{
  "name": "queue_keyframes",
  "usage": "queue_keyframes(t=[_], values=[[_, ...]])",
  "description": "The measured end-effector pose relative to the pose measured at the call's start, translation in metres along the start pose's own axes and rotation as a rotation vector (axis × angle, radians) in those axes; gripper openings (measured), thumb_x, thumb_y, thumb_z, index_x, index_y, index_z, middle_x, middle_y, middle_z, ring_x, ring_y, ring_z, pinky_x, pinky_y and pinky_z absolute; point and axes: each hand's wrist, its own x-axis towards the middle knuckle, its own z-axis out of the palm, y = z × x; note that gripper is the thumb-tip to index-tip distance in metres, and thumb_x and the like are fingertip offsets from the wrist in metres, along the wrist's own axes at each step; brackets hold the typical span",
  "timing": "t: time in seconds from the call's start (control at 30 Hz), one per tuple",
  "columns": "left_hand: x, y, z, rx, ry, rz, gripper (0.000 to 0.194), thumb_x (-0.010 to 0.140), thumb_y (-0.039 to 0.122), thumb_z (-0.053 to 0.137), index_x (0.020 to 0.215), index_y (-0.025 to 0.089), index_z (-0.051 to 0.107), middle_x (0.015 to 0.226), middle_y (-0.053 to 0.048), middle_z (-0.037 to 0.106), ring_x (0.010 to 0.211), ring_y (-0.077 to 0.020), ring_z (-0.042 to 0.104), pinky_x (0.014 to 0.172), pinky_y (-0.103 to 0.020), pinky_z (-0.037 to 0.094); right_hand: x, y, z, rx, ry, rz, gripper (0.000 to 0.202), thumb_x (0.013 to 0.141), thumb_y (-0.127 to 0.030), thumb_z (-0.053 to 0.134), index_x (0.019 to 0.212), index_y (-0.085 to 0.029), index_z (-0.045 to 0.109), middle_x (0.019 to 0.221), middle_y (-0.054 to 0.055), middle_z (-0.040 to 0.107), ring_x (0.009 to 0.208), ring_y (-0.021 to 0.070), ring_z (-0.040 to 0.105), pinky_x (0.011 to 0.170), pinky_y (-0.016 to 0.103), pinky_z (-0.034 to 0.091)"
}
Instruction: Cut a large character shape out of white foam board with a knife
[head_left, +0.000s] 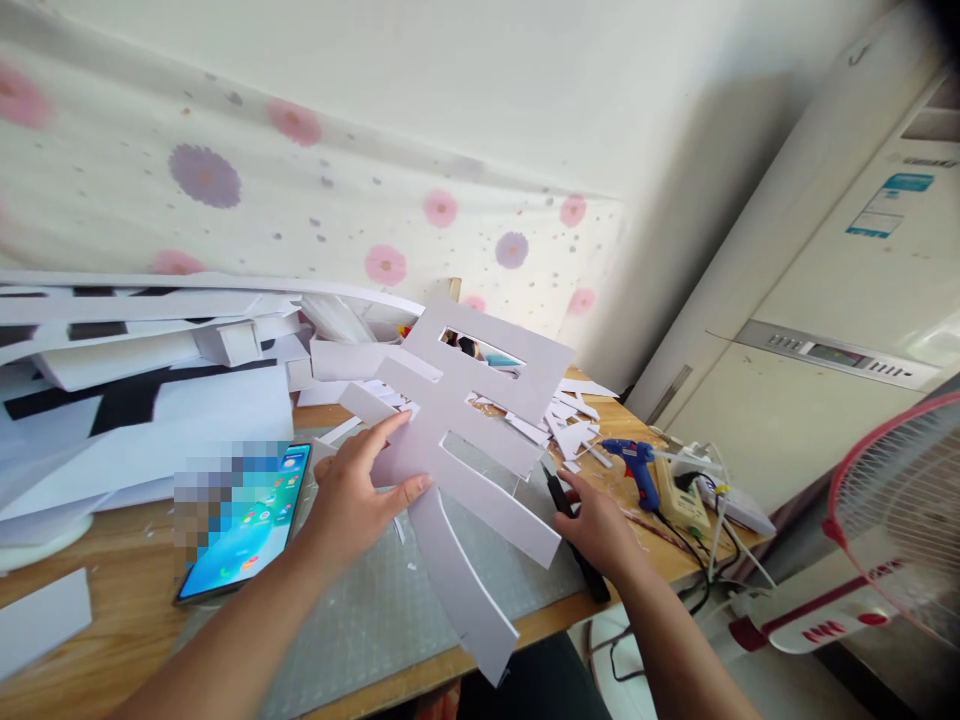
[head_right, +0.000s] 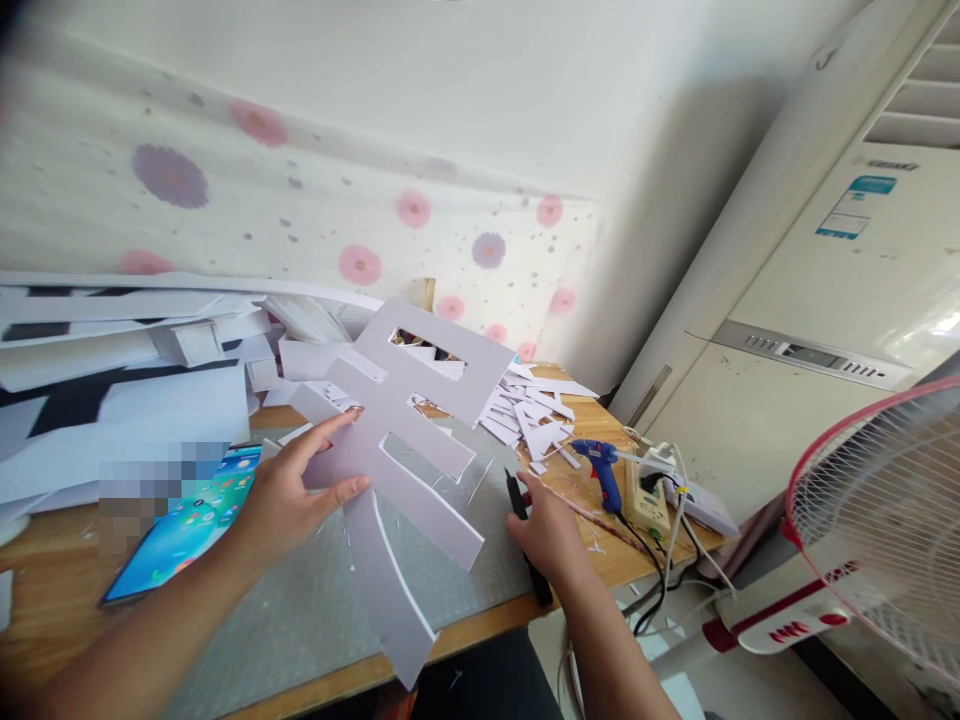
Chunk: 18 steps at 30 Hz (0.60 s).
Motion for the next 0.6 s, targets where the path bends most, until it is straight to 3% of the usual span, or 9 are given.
queue_keyframes(t=[0.13, 0.27, 0.4, 0.6], values=[[-0.001, -0.005, 0.002, -0.017, -0.048, 0.009, 0.073, 0.069, 0.061, 0.069, 0.136, 0.036, 0.053, 0.14, -0.004, 0.058, 0.114, -0.0331, 0.058, 0.098, -0.052, 0.042, -0.008, -0.007, -0.002, 0.349, 0.11, -0.237, 0.051, 0.07, -0.019, 0.055, 0.121, -0.014, 0.061, 0.093, 0.007, 0.07, 0.086, 0.0242, 0.065, 0.078, 0.036, 0.05], [-0.003, -0.004, 0.002, -0.056, -0.068, -0.046, 0.082, 0.068, 0.068, 0.069, 0.141, 0.033, 0.049, 0.116, -0.008, 0.06, 0.107, -0.0319, 0.058, 0.09, -0.047, 0.046, -0.022, -0.024, -0.008, 0.411, -0.01, -0.452, 0.029, 0.075, -0.014, 0.052, 0.102, -0.019, 0.062, 0.085, 0.002, 0.065, 0.077, 0.0181, 0.06, 0.071, 0.029, 0.047], [-0.003, 0.001, -0.001, -0.115, -0.121, -0.074, 0.087, 0.068, 0.066, 0.07, 0.144, 0.031, 0.045, 0.108, -0.008, 0.056, 0.106, -0.0321, 0.058, 0.09, -0.048, 0.047, -0.029, -0.041, -0.012, 0.401, -0.126, -0.489, 0.017, 0.087, -0.019, 0.053, 0.102, -0.019, 0.061, 0.083, 0.001, 0.063, 0.074, 0.0149, 0.056, 0.069, 0.027, 0.043], [0.0, -0.004, -0.003, -0.105, -0.109, -0.039, 0.082, 0.073, 0.061, 0.069, 0.145, 0.03, 0.043, 0.103, -0.005, 0.058, 0.103, -0.0306, 0.06, 0.087, -0.045, 0.05, -0.027, -0.045, -0.009, 0.414, -0.115, -0.51, 0.021, 0.093, -0.035, 0.056, 0.104, -0.018, 0.062, 0.079, 0.001, 0.062, 0.069, 0.0143, 0.054, 0.065, 0.026, 0.041]])
